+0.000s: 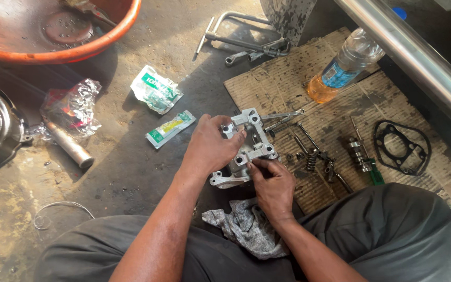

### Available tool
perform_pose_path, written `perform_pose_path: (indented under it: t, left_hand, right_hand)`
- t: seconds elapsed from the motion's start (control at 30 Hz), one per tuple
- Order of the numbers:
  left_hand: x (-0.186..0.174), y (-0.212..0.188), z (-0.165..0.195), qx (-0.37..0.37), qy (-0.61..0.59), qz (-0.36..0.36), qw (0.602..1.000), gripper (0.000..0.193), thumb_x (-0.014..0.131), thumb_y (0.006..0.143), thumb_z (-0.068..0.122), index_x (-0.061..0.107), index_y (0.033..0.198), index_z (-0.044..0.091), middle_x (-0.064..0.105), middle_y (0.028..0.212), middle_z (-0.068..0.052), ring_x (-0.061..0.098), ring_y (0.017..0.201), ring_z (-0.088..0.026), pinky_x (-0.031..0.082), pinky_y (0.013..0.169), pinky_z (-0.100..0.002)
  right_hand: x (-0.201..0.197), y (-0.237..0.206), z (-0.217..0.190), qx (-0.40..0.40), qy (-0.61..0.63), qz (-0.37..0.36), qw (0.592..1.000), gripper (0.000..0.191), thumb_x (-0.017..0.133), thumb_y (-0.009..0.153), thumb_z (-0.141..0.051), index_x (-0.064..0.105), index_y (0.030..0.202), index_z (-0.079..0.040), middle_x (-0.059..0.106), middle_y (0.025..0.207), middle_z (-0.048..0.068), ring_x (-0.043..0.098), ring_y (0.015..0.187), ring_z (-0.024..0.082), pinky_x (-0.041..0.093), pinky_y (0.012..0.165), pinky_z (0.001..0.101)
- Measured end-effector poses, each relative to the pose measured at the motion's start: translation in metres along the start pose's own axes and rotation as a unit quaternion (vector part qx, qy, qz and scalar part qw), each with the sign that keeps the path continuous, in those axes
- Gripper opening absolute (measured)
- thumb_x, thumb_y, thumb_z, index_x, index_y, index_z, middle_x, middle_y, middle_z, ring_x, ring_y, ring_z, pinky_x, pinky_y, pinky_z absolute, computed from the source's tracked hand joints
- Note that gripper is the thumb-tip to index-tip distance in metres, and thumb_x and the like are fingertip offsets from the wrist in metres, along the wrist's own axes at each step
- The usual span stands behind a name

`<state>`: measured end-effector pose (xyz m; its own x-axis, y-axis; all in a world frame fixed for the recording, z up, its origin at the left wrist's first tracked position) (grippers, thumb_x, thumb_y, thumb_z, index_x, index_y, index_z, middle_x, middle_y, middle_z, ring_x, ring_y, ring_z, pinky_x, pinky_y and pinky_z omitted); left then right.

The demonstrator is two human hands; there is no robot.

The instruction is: The person opens a package of gaskets and places them on a metal engine block. They wipe the block with a cloth, insert a valve spring and other components into the block, and then use a T-handle wrench to tighten a bolt on the assembly.

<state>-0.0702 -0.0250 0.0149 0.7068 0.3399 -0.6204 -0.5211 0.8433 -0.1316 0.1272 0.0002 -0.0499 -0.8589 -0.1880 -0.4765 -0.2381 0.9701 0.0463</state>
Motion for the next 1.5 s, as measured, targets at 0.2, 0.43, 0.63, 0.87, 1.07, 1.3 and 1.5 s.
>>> perform_pose_path:
  t: [0.2,0.43,0.63,0.87,1.07,1.3,1.5]
  left_hand:
    - [0.005,0.001,-0.004,-0.008,-0.006,-0.008,1.000,0.062,0.080,0.077,0.039,0.068,0.124,-0.001,0.062,0.112,-0.020,0.067,0.106,-0.037,0.052,0.092,-0.042]
    - [0.007,0.004,-0.011,0.013,-0.004,0.013,1.000,0.061,0.083,0.073,0.033,0.070,0.122,-0.001,0.064,0.114,-0.023,0.065,0.109,-0.038,0.051,0.095,-0.043]
    - [0.015,0.008,-0.020,-0.024,-0.019,-0.008,0.999,0.058,0.086,0.074,0.026,0.068,0.121,-0.003,0.066,0.116,-0.022,0.069,0.107,-0.033,0.054,0.094,-0.041]
    - [0.018,0.013,-0.022,-0.051,-0.026,-0.026,0.998,0.061,0.091,0.071,0.027,0.067,0.120,-0.002,0.074,0.107,-0.019,0.074,0.101,-0.028,0.056,0.089,-0.038]
    - [0.021,0.015,-0.027,-0.057,-0.030,-0.028,0.998,0.062,0.091,0.071,0.027,0.067,0.120,-0.002,0.075,0.107,-0.018,0.074,0.101,-0.027,0.056,0.090,-0.038]
    - [0.017,0.017,-0.033,-0.055,-0.017,0.004,0.998,0.068,0.096,0.068,0.030,0.067,0.121,-0.001,0.071,0.112,-0.020,0.069,0.105,-0.028,0.053,0.091,-0.038]
    - [0.023,0.019,-0.040,-0.057,-0.097,-0.032,0.993,0.063,0.093,0.068,0.031,0.072,0.119,-0.001,0.079,0.098,-0.012,0.075,0.087,-0.019,0.057,0.081,-0.033]
  right_hand:
    - [0.000,0.004,0.005,-0.019,0.011,-0.006,1.000,0.016,0.080,0.086,-0.015,0.080,0.096,-0.003,0.079,0.088,0.007,0.072,0.078,0.013,0.055,0.073,0.0280]
    - [-0.002,0.006,0.022,0.100,-0.005,0.003,0.995,0.043,0.092,0.081,-0.027,0.068,0.096,0.006,0.070,0.082,0.011,0.063,0.078,0.021,0.054,0.072,0.0343]
    - [-0.009,0.036,0.020,0.091,-0.134,-0.068,0.984,0.071,0.096,0.063,-0.035,0.065,0.120,-0.005,0.060,0.122,0.013,0.060,0.114,0.025,0.049,0.099,0.0397]
    - [0.005,0.044,0.018,0.112,-0.221,-0.157,0.956,0.076,0.087,0.077,-0.043,0.054,0.129,0.001,0.057,0.130,0.016,0.055,0.125,0.030,0.045,0.107,0.0466]
    - [0.010,0.036,0.021,0.172,-0.177,-0.137,0.959,0.063,0.084,0.078,-0.031,0.055,0.124,0.000,0.055,0.130,0.018,0.057,0.123,0.031,0.047,0.104,0.0444]
    - [0.019,0.065,0.030,0.139,-0.124,-0.137,0.973,0.060,0.087,0.075,-0.023,0.058,0.122,0.002,0.066,0.122,0.020,0.065,0.113,0.028,0.052,0.099,0.0377]
    - [0.010,0.057,0.048,0.127,0.064,-0.199,0.970,0.068,0.086,0.075,-0.030,0.065,0.133,-0.003,0.074,0.121,0.012,0.068,0.109,0.022,0.053,0.094,0.0329]
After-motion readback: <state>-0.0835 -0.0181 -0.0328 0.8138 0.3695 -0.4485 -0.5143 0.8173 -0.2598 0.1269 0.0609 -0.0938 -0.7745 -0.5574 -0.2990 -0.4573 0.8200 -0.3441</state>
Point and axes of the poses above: each hand's wrist, its own y-axis towards the middle knuckle, its own x-axis out of the palm, z = x × y, the point moved 8 cm from there along y, towards the middle knuckle
